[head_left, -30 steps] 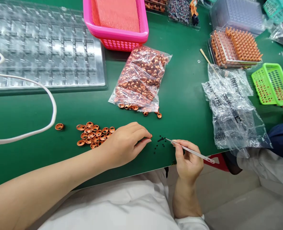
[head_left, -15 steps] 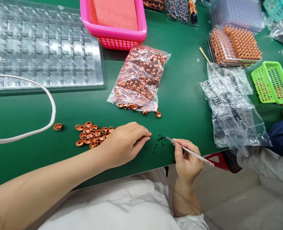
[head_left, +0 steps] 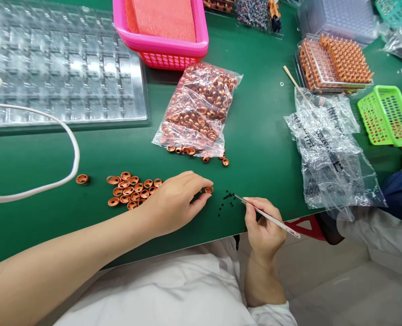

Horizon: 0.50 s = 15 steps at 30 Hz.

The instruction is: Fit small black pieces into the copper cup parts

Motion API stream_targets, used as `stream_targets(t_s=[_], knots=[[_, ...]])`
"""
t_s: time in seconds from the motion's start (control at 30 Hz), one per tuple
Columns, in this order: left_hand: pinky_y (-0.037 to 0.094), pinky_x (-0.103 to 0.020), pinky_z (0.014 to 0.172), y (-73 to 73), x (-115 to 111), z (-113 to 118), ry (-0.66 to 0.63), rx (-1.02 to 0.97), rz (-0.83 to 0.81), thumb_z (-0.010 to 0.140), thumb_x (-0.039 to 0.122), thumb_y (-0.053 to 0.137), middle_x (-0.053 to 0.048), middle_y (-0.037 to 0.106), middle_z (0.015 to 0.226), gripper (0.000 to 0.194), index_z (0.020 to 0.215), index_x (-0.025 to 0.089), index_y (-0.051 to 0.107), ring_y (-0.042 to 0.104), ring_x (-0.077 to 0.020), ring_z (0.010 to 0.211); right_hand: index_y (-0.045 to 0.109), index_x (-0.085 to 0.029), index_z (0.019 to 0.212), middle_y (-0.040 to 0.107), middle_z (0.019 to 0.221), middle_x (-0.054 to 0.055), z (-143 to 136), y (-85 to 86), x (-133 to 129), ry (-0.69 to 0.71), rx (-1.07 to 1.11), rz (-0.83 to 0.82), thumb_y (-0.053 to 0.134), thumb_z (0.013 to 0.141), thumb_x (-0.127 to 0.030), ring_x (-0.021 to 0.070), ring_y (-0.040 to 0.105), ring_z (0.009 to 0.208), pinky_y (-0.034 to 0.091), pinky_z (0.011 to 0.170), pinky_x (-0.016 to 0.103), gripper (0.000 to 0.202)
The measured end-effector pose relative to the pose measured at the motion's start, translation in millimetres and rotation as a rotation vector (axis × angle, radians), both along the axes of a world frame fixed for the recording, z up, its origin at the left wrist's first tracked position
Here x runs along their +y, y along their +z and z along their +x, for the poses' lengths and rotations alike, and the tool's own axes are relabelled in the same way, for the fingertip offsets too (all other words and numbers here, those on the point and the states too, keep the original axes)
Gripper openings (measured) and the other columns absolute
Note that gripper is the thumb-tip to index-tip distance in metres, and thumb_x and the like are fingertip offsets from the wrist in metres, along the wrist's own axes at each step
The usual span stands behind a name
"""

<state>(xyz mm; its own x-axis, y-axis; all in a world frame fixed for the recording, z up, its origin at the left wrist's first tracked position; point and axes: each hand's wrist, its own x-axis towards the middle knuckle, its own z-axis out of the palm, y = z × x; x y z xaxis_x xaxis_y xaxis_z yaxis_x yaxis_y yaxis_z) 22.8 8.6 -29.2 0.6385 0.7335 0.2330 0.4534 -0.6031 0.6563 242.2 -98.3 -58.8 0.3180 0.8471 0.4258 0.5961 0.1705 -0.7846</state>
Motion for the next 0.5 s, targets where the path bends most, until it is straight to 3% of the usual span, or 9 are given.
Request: stream_targets(t_s=[0.5], knots=[[0.052, -0.029, 0.068, 0.1, 0.1, 0.1, -0.005, -0.026, -0.015, 0.094, 0.014, 0.06, -0.006, 0.074, 0.086, 0.01, 0.099, 0.016, 0.069, 0.067, -0.0185, 0.079, 0.066, -0.026, 0.105, 0.076, 0.094, 0.003, 3.0, -4.7, -1.5, 0.018, -0.055, 0.043, 0.071, 0.086, -0.011, 0.0213, 0.075, 0.083, 0.066, 0.071, 0.04, 0.025]])
